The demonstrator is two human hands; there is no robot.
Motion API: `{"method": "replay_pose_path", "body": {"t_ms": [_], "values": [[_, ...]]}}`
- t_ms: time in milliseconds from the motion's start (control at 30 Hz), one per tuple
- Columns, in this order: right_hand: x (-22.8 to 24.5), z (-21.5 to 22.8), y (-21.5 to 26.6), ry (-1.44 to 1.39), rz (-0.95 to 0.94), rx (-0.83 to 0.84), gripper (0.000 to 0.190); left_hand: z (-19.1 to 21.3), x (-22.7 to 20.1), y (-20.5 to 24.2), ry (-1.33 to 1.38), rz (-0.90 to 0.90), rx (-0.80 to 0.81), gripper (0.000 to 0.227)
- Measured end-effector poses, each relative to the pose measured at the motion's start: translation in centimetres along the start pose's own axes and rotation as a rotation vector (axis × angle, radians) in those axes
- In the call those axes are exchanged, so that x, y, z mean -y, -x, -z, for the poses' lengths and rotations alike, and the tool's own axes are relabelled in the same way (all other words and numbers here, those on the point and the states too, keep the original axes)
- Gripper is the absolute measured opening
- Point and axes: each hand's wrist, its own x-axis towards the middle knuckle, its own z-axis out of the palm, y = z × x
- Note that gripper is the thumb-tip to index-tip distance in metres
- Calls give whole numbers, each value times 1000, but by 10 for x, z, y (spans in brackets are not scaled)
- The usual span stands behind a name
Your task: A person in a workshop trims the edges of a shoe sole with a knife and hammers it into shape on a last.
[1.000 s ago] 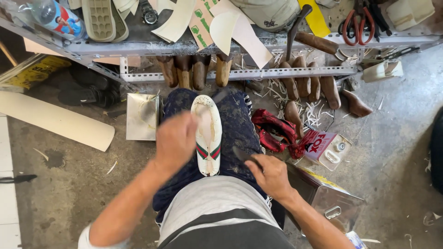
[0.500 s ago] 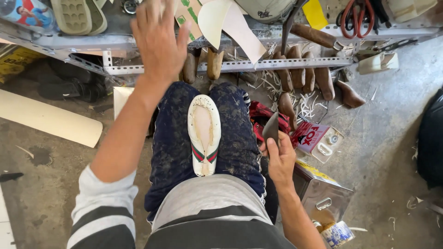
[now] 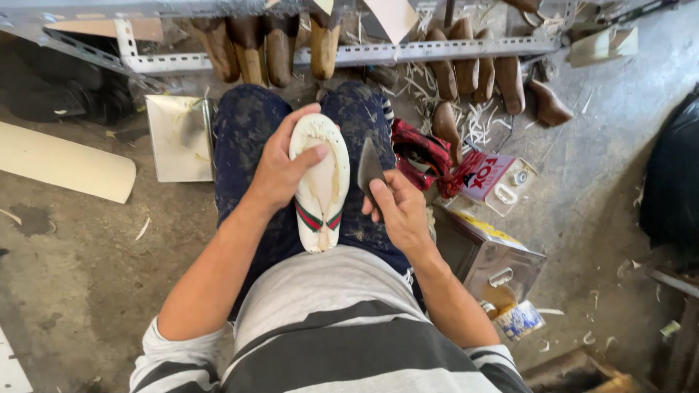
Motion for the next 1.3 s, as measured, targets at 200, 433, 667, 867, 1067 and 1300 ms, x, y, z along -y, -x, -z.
{"method": "replay_pose_path", "body": {"t_ms": [200, 433, 667, 867, 1067, 1300], "values": [[1, -12, -6, 108, -136, -35, 17, 1, 9, -2, 81, 10, 47, 58], [23, -20, -3, 207, -152, -20, 19, -2, 4, -4, 34, -32, 32, 46], [26, -22, -3, 286, -112, -20, 20, -6, -6, -4, 8, -6, 24, 46], [27, -23, -5, 352, -71, -27, 18, -9, -8, -5, -5, -3, 13, 46], [32, -26, -4, 432, -17, -49, 18, -9, -4, -4, -36, -8, 5, 44], [36, -30, -4, 543, 28, -60, 18, -9, -2, -3, -100, -26, -5, 43]]}}
